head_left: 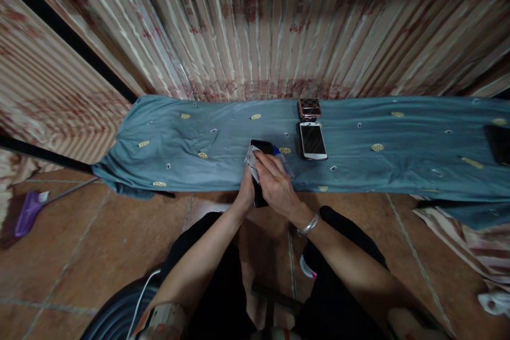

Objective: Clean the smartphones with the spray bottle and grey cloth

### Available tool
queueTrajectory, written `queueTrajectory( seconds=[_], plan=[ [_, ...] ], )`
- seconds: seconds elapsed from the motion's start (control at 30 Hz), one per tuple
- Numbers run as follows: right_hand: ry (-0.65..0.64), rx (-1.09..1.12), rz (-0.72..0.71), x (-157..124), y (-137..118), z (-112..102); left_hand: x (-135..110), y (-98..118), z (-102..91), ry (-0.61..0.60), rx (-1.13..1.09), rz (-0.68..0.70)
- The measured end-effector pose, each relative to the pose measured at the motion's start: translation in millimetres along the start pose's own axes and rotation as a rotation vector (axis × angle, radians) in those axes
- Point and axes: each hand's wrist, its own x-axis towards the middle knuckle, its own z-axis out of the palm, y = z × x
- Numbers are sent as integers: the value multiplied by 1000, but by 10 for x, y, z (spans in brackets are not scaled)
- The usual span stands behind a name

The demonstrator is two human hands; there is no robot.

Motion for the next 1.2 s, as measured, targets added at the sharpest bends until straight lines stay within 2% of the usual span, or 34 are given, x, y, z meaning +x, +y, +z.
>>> queueTrajectory(
  seconds=[0.27, 0.47, 0.6, 0.73, 0.83, 1.03, 1.2],
  plan=[
    [-60, 2, -43, -106, -131, 105, 46, 111, -34, -153, 38, -212],
    [-100, 29, -73, -130, -227, 111, 15, 293, 22, -184, 99, -300],
    [-89, 42, -102, -168, -241, 121, -17, 361, 17, -174, 165, -307],
    [-76, 56, -140, -202, -257, 131, 6, 400, -18, -129, 206, -248],
    [-82, 44, -189, -207, -262, 109, 43, 423, -33, -122, 177, -215],
    [-165, -34, -246, -178, -220, 39, 40, 429, -7, -94, 97, -240],
    [-153, -82, -282, -160, -168, 14, 69, 408, -18, -100, 19, -272]
  ],
)
